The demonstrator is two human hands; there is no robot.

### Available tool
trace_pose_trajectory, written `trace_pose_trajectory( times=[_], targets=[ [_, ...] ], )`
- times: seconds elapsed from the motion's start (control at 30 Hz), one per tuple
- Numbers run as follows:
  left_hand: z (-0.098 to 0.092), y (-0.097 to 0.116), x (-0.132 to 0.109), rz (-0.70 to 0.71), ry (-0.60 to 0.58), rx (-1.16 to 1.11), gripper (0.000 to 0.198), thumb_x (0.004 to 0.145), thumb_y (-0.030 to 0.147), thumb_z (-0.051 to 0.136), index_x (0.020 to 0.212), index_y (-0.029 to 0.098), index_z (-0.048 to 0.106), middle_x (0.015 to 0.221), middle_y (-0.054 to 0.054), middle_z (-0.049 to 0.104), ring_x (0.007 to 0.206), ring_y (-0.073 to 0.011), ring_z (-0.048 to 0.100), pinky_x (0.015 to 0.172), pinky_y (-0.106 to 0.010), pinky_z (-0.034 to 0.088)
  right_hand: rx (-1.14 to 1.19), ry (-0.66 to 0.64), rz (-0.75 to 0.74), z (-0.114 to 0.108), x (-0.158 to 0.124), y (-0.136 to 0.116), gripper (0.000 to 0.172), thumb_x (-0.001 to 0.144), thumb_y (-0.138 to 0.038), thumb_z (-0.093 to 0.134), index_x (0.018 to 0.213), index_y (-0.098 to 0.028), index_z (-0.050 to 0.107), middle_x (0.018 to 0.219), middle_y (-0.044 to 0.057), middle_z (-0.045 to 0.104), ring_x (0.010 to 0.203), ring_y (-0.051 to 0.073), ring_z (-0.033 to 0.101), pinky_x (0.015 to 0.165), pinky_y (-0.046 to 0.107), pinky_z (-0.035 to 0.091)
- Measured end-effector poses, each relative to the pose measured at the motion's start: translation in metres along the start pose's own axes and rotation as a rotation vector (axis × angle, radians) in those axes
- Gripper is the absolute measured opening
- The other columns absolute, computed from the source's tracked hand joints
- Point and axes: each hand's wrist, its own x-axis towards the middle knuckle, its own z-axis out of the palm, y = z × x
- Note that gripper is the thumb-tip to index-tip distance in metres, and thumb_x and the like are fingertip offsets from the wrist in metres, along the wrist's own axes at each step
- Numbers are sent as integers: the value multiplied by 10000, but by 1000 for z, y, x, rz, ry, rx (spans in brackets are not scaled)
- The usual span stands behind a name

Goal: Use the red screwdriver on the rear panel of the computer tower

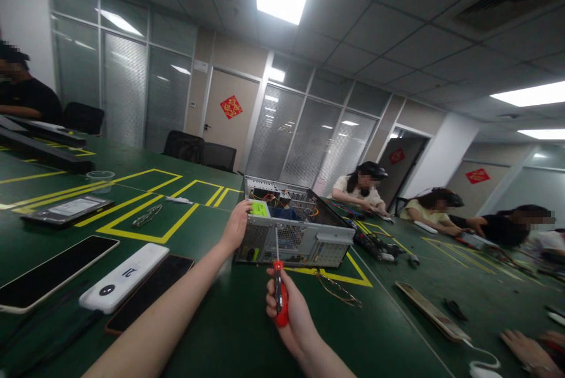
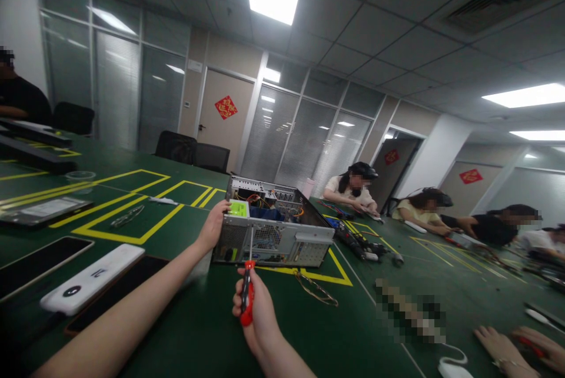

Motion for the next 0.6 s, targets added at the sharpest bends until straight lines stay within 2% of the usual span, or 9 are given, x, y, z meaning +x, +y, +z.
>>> trace_pose_trajectory(
  times=[0.3, 0.6],
  targets=[
    [0, 2, 0, -5, 0, -5, 492, 1038, 534, 260, 1082, 214, 630, 1270, -123, 663, 1322, -254, 558, 1168, -490, 421, 0, 17, 64, -1, 4, 5, 299, 870, -390, 690, 1010, -130, 640, 606, -49, 573, 432, 53, 423, 412, 168, 238],
    [0, -2, -1, -12, -7, 7, 500, 1040, 523, 255, 1103, 206, 637, 1298, -120, 657, 1339, -246, 545, 1181, -480, 404, -4, 10, 56, -2, 4, 6, 382, 775, -444, 781, 972, -149, 640, 596, -55, 569, 435, 54, 426, 415, 169, 254]
  ],
)
